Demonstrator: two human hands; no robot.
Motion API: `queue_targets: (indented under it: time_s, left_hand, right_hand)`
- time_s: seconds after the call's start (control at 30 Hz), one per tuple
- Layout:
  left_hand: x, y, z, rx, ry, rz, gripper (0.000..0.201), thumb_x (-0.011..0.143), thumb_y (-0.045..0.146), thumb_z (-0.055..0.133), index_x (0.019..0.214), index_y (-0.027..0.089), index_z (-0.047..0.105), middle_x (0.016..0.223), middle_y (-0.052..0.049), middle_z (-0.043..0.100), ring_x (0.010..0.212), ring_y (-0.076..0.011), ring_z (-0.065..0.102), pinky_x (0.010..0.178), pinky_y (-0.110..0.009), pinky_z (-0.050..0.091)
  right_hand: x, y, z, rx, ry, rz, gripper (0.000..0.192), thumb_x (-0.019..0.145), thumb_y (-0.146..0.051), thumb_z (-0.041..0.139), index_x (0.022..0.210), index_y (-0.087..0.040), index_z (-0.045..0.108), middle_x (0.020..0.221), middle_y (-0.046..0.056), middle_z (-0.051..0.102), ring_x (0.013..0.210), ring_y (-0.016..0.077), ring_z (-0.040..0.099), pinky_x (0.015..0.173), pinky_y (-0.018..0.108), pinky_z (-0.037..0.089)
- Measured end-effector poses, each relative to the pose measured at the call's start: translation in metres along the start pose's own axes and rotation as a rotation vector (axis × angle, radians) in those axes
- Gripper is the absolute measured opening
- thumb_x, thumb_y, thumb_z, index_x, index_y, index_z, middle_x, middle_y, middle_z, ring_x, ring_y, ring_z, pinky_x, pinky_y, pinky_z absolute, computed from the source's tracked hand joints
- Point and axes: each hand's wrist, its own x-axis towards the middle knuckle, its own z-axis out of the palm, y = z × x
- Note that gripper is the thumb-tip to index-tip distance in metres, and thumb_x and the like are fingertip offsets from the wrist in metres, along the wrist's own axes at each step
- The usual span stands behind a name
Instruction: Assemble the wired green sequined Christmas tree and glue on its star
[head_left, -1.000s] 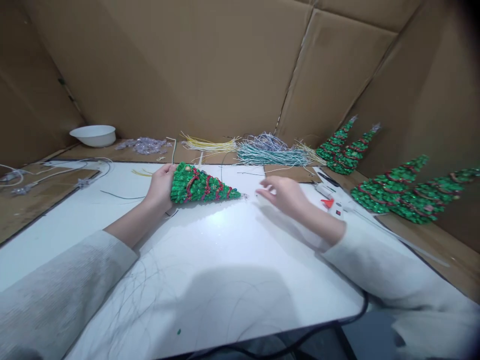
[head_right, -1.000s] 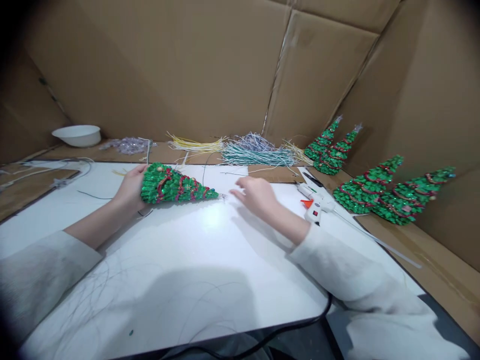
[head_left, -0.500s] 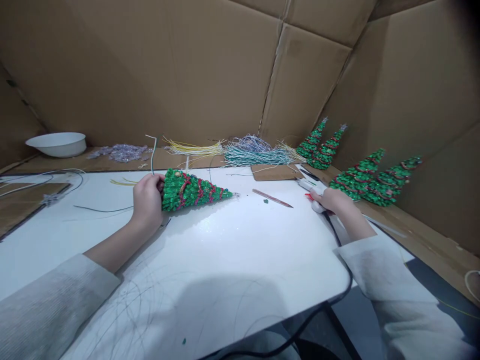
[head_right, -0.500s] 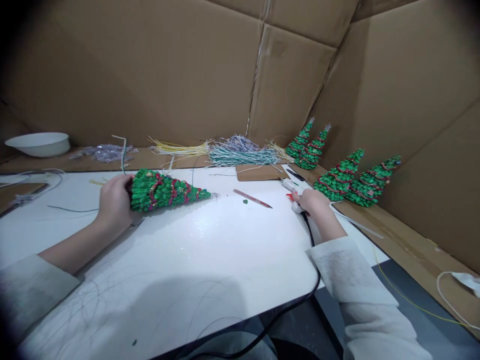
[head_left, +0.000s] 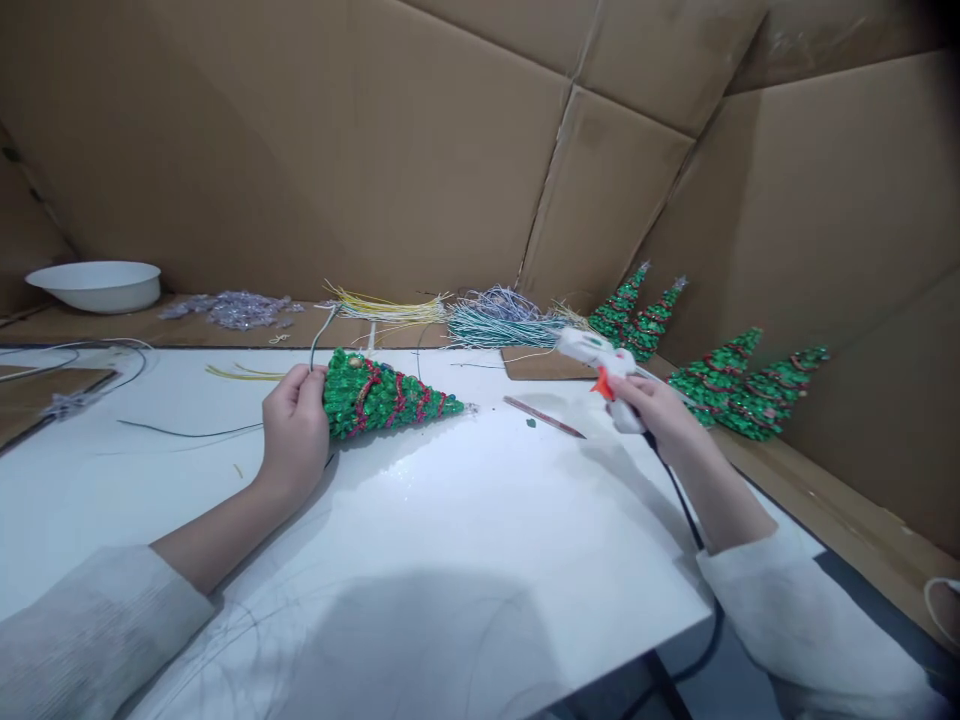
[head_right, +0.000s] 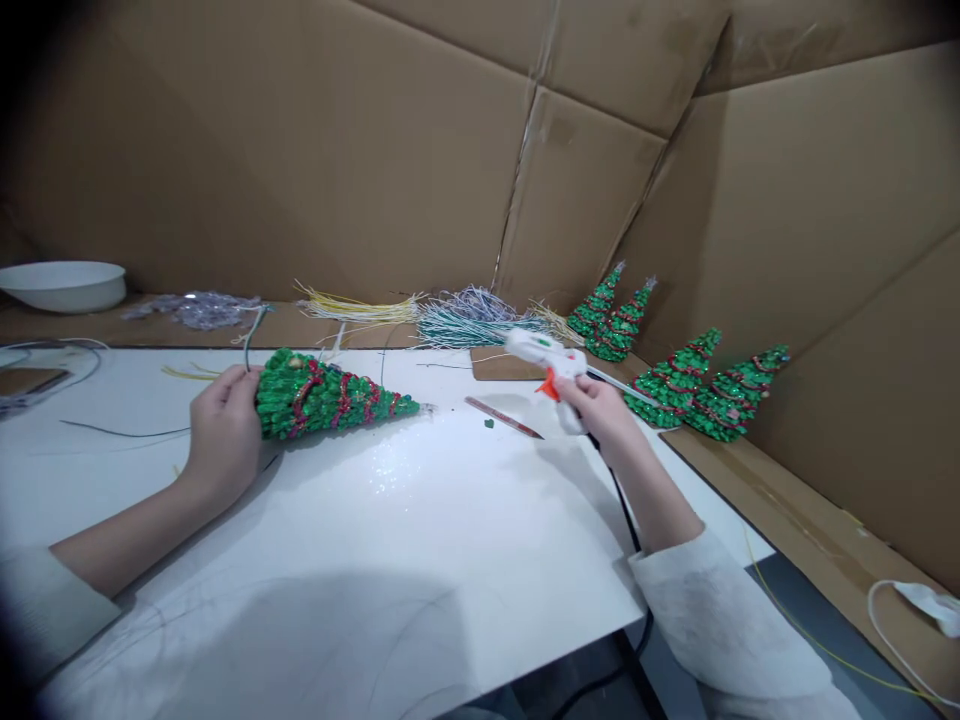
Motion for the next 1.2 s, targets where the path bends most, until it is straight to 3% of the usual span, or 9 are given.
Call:
queue_targets:
  time_s: [0.07, 0.13, 0.27, 0.37, 0.57, 0.77, 0.87, 1.03, 1.2]
  left_hand:
    - [-0.001, 0.002, 0.000, 0.025, 0.001, -0.001, 0.023, 0.084, 0.026, 0.046, 0.062, 0.019, 0.047, 0.059, 0.003, 0.040, 0.061, -0.0135, 0.035, 0.057, -0.027, 0.026]
    - [-0.002, 0.003, -0.001, 0.046, -0.001, 0.002, 0.025, 0.084, 0.026, 0.045, 0.060, 0.020, 0.044, 0.059, 0.003, 0.038, 0.060, -0.0138, 0.034, 0.057, -0.027, 0.026]
    - [-0.003, 0.007, -0.001, 0.076, -0.004, 0.006, 0.025, 0.085, 0.026, 0.043, 0.061, 0.021, 0.045, 0.059, 0.003, 0.039, 0.060, -0.0145, 0.034, 0.057, -0.028, 0.026]
    - [-0.004, 0.007, -0.001, 0.083, -0.003, 0.008, 0.024, 0.085, 0.026, 0.043, 0.062, 0.021, 0.046, 0.060, 0.003, 0.040, 0.061, -0.0144, 0.035, 0.058, -0.028, 0.027]
    - [-0.003, 0.004, 0.000, 0.065, 0.005, 0.009, 0.024, 0.084, 0.026, 0.043, 0.062, 0.020, 0.047, 0.060, 0.003, 0.037, 0.060, -0.0138, 0.035, 0.058, -0.028, 0.027]
    - [-0.003, 0.001, 0.000, 0.055, 0.002, 0.021, 0.024, 0.085, 0.026, 0.043, 0.061, 0.021, 0.047, 0.059, 0.003, 0.037, 0.058, -0.0138, 0.036, 0.056, -0.029, 0.026]
    - [-0.004, 0.001, 0.000, 0.052, 0.004, 0.029, 0.024, 0.085, 0.025, 0.043, 0.062, 0.021, 0.047, 0.059, 0.003, 0.037, 0.058, -0.0136, 0.035, 0.056, -0.029, 0.026]
    - [-0.004, 0.003, 0.000, 0.058, 0.010, 0.032, 0.025, 0.085, 0.023, 0.042, 0.061, 0.020, 0.046, 0.060, 0.003, 0.039, 0.059, -0.0132, 0.035, 0.057, -0.028, 0.027]
    - [-0.003, 0.003, 0.001, 0.056, 0.017, 0.032, 0.024, 0.085, 0.023, 0.042, 0.062, 0.020, 0.046, 0.060, 0.003, 0.038, 0.058, -0.0130, 0.034, 0.055, -0.028, 0.026]
  right_hand:
    - [-0.009, -0.023, 0.020, 0.281, -0.244, 0.037, 0.036, 0.073, -0.051, 0.061, 0.079, -0.016, 0.060, 0.065, 0.007, 0.066, 0.054, 0.0155, 0.062, 0.049, 0.025, 0.048]
    - [-0.017, -0.042, 0.039, 0.419, -0.412, -0.013, 0.036, 0.072, -0.049, 0.065, 0.083, -0.016, 0.058, 0.064, 0.006, 0.066, 0.057, 0.0167, 0.063, 0.053, 0.026, 0.049]
    - [-0.028, -0.060, 0.062, 0.408, -0.570, -0.130, 0.034, 0.080, -0.044, 0.059, 0.097, -0.014, 0.058, 0.058, 0.002, 0.063, 0.049, 0.0127, 0.055, 0.046, 0.023, 0.040]
    - [-0.034, -0.059, 0.067, 0.352, -0.648, -0.121, 0.032, 0.084, -0.043, 0.053, 0.094, -0.014, 0.062, 0.056, 0.003, 0.061, 0.048, 0.0115, 0.050, 0.044, 0.022, 0.034]
    - [-0.040, -0.051, 0.066, 0.203, -0.579, -0.082, 0.033, 0.081, -0.047, 0.055, 0.074, -0.016, 0.063, 0.067, 0.005, 0.066, 0.049, 0.0118, 0.050, 0.046, 0.024, 0.036]
    - [-0.050, -0.041, 0.066, -0.080, -0.416, -0.287, 0.039, 0.087, -0.050, 0.043, 0.090, -0.017, 0.065, 0.052, 0.000, 0.056, 0.048, 0.0140, 0.050, 0.047, 0.026, 0.039]
    - [-0.055, -0.033, 0.068, -0.236, -0.330, -0.402, 0.036, 0.087, -0.047, 0.044, 0.090, -0.019, 0.066, 0.060, 0.003, 0.061, 0.053, 0.0175, 0.055, 0.050, 0.029, 0.043]
    - [-0.056, -0.025, 0.075, -0.357, -0.251, -0.613, 0.027, 0.088, -0.039, 0.045, 0.097, -0.022, 0.064, 0.094, 0.009, 0.067, 0.084, 0.0256, 0.063, 0.072, 0.037, 0.049]
    - [-0.055, -0.020, 0.082, -0.368, -0.269, -0.656, 0.020, 0.088, -0.030, 0.044, 0.098, -0.020, 0.058, 0.089, 0.010, 0.065, 0.081, 0.0230, 0.062, 0.072, 0.034, 0.049]
